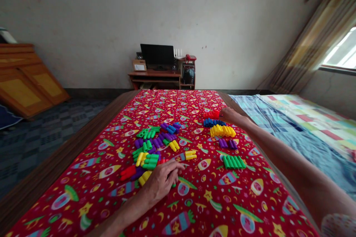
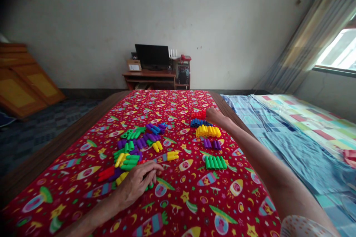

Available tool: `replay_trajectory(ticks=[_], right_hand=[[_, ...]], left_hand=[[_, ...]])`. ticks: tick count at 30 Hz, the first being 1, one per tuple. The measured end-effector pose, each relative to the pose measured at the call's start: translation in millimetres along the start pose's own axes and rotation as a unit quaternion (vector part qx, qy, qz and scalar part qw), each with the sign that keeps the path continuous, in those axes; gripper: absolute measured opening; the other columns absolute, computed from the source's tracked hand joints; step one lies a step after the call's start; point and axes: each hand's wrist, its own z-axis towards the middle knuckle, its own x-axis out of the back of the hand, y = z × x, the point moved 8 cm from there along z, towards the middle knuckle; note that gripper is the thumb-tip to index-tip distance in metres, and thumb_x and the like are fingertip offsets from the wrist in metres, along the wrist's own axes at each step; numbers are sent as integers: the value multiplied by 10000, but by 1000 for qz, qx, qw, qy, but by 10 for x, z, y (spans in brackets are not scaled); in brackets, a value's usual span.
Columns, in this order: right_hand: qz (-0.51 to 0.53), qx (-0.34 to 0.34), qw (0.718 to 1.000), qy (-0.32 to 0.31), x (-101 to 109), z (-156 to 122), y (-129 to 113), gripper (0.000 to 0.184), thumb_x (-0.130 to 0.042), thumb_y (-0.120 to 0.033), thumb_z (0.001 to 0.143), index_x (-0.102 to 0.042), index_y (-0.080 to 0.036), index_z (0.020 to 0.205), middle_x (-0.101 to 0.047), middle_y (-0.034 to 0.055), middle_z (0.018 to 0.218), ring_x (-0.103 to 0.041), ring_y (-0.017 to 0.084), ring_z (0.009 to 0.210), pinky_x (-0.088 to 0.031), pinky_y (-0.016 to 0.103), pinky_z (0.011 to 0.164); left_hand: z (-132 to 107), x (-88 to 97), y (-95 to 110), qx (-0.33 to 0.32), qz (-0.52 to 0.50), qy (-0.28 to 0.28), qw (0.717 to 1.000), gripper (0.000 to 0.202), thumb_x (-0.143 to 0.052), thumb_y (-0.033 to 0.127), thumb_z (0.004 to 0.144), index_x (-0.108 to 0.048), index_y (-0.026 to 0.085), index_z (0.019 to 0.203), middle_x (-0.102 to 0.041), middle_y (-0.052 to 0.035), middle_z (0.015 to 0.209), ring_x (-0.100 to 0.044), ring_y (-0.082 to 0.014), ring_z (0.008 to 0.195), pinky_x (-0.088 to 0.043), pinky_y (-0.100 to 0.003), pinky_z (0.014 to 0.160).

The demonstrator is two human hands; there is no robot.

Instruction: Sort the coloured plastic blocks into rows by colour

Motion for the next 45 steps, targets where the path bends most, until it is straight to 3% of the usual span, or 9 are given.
replay_trajectory(ticks=[9,14,20,23,27,32,36,40,45], right_hand=[[-13,-43,999,14,107,-30,-11,328,-416,-174,942,-698,-60,1065,-704,207,1012,-678,243,907,-484,270,689],[7,50,997,57,328,-14,-473,328,-380,-78,915,-706,-45,938,-706,178,863,-647,192,749,-439,264,647],[106,237,962,83,367,202,-1471,358,-433,4,861,-695,-105,1079,-729,111,959,-646,142,809,-460,230,732],[156,290,942,69,280,396,-1774,515,-453,92,757,-670,-123,1172,-714,109,1099,-648,164,971,-479,253,842],[159,354,922,10,111,511,-1995,429,-534,37,766,-694,-162,1111,-727,53,1072,-649,163,946,-487,252,841],[109,347,932,2,37,440,-1950,240,-624,-126,831,-692,-86,1057,-734,113,987,-651,173,855,-495,261,779],[102,334,937,6,31,348,-1730,368,-566,-15,801,-675,-116,1138,-715,125,1094,-653,184,949,-496,273,824],[108,306,946,-16,21,298,-1479,539,-518,70,759,-656,-182,1215,-708,82,1139,-659,161,949,-490,232,805],[62,243,968,7,-14,266,-1455,367,-629,-207,858,-639,-153,1222,-694,122,1133,-647,206,995,-498,259,807]], left_hand=[[30,38,41,5,-18,-5,1000,283,-366,194,928,-646,170,891,-643,-4,656,-586,-99,468,-472,-194,490],[144,496,155,-83,90,63,990,303,-366,192,943,-668,185,959,-709,-53,868,-692,-147,793,-550,-232,732],[164,979,-562,10,320,156,934,459,-358,400,966,-566,172,1306,-504,-146,1434,-426,-320,1354,-307,-534,1133],[89,1043,-1025,112,315,145,931,541,-277,439,984,-431,185,1437,-388,-142,1529,-321,-313,1427,-307,-550,1131],[64,974,-1217,117,274,97,950,579,-297,473,972,-395,184,1464,-394,-131,1531,-301,-283,1442,-290,-515,1155],[98,824,-1108,71,220,45,972,594,-376,517,933,-477,186,1416,-396,-140,1529,-344,-296,1421,-287,-516,1155],[143,774,-886,23,177,30,983,548,-401,516,921,-569,195,1332,-492,-123,1465,-425,-277,1376,-332,-475,1142],[145,1051,-827,43,153,133,978,528,-349,487,935,-612,154,1251,-602,-132,1350,-548,-267,1266,-418,-420,1088],[9,1347,-1208,140,132,249,949,529,-342,463,897,-604,126,1210,-668,-150,1230,-643,-273,1121,-512,-427,976]])
